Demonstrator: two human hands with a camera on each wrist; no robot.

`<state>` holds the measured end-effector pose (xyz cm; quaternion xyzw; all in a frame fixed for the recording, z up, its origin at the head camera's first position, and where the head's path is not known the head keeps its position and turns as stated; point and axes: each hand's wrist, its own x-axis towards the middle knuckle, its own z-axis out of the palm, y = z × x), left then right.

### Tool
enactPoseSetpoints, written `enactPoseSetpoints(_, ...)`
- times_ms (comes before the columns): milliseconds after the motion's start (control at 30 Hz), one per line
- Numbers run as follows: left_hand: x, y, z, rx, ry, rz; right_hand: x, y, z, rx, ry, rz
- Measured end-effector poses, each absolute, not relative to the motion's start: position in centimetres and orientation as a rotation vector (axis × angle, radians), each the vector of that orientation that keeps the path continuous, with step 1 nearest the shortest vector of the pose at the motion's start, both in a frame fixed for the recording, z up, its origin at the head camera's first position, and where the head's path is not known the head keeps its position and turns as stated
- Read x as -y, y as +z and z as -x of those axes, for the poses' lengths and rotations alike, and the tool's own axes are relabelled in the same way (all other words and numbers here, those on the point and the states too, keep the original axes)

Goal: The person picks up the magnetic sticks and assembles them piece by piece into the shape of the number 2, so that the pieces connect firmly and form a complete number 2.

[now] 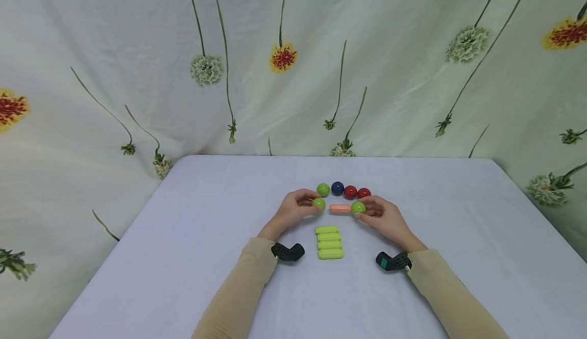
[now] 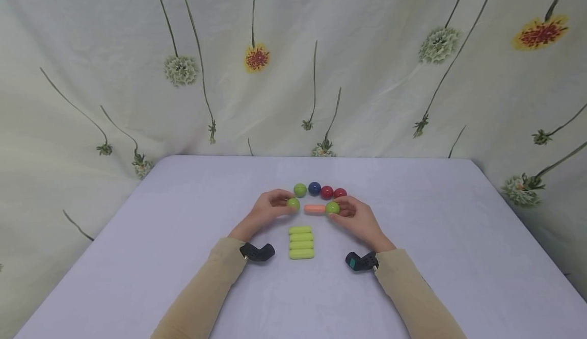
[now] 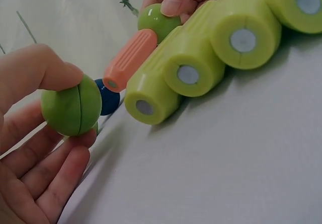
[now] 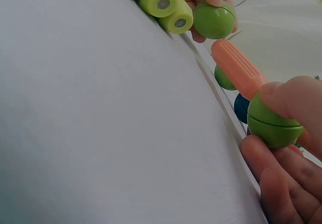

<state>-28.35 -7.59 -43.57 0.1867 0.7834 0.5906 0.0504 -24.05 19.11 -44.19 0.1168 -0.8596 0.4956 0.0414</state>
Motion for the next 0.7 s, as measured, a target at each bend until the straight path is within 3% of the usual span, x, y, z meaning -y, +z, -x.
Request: enactPoseSetpoints(700,7.23,-43.41,28.09,-2.340,1.768,-0.602,-19.15,-44.21,24.07,2.627,1.522,-0.361)
